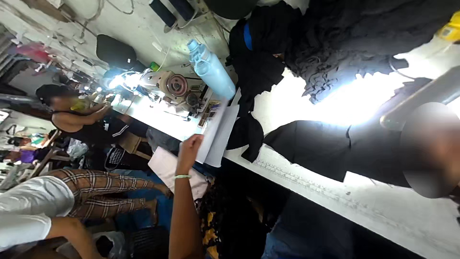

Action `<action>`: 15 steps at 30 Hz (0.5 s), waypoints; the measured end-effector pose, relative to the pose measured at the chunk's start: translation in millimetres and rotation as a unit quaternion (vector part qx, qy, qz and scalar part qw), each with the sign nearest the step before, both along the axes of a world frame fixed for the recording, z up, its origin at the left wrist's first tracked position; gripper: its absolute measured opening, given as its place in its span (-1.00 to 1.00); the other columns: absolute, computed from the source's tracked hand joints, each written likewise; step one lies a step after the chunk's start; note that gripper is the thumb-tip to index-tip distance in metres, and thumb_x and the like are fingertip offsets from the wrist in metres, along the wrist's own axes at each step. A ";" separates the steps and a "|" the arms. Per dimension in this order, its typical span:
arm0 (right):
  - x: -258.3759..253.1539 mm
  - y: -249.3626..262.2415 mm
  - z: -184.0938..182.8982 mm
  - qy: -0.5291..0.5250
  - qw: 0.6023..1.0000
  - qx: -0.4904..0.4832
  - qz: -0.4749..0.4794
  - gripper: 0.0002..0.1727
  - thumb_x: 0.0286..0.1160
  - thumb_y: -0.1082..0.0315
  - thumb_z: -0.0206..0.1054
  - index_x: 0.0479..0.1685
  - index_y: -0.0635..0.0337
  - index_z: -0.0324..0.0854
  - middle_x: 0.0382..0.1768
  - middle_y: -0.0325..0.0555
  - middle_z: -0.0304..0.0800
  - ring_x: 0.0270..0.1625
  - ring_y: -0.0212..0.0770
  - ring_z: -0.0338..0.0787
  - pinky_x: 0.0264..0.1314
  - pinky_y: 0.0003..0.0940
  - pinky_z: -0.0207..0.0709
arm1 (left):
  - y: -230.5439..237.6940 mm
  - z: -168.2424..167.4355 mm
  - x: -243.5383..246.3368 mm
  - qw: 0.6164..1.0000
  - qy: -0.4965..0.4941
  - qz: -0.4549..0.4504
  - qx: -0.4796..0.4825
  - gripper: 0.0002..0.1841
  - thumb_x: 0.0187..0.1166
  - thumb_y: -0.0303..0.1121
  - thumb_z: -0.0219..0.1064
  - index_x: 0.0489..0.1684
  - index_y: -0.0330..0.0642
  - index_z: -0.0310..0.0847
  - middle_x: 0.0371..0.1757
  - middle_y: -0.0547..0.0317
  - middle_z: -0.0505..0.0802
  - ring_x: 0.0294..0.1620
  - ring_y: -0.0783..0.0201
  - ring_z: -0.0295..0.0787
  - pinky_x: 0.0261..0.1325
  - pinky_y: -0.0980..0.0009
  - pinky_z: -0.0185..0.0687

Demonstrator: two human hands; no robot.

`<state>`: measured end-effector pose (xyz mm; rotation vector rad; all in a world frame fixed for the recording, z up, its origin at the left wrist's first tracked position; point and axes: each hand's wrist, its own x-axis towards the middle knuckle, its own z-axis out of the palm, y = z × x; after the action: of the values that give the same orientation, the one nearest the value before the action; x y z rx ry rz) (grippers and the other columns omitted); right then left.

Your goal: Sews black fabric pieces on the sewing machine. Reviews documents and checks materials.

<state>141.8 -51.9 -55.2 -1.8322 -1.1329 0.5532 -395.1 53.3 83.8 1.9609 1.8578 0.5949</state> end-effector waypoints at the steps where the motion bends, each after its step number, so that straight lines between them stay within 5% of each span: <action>1: -0.2 -0.2 3.8 -0.002 1.000 -0.010 0.002 -0.49 0.75 0.24 0.20 0.29 0.65 0.55 0.24 0.62 0.64 0.32 0.29 0.65 0.47 0.08 0.43 | -1.5 -9.2 12.1 0.999 0.025 -0.027 -0.022 -0.70 0.76 -0.27 0.23 0.08 -0.31 0.80 -0.04 -0.01 0.90 0.03 0.24 0.83 0.26 0.15 0.66; 4: -7.7 -2.3 17.9 -0.025 1.000 -0.007 -0.013 -0.49 0.74 0.25 0.24 0.30 0.67 0.55 0.25 0.64 0.64 0.31 0.34 0.65 0.50 0.11 0.39 | -10.6 -19.7 49.5 0.996 0.080 -0.049 -0.001 -0.60 0.72 -0.06 0.27 0.16 -0.19 0.83 0.20 -0.03 0.89 0.30 0.04 0.79 0.46 -0.05 0.57; 8: -12.6 -4.7 27.0 -0.056 0.998 0.014 -0.009 -0.55 0.69 0.31 0.28 0.19 0.69 0.59 0.13 0.68 0.66 0.18 0.45 0.67 0.40 0.28 0.38 | -25.0 -25.2 112.9 0.984 0.025 -0.049 0.171 -0.69 0.73 -0.27 0.26 0.07 -0.31 0.85 0.18 -0.08 0.90 0.31 -0.04 0.80 0.46 -0.08 0.56; 15: -11.5 -8.0 30.7 -0.097 0.995 0.031 -0.001 -0.65 0.66 0.38 0.31 0.08 0.64 0.67 0.00 0.65 0.72 0.07 0.52 0.72 0.28 0.46 0.40 | -60.1 -48.4 270.9 0.899 -0.117 -0.367 0.206 -0.79 0.64 -0.43 0.31 -0.05 -0.23 0.90 0.07 0.08 0.94 0.28 0.10 0.80 0.47 0.11 0.53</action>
<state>130.3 -59.9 -24.5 -1.8632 -1.2624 0.3386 -124.2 -6.8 35.4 2.4947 0.7695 0.9591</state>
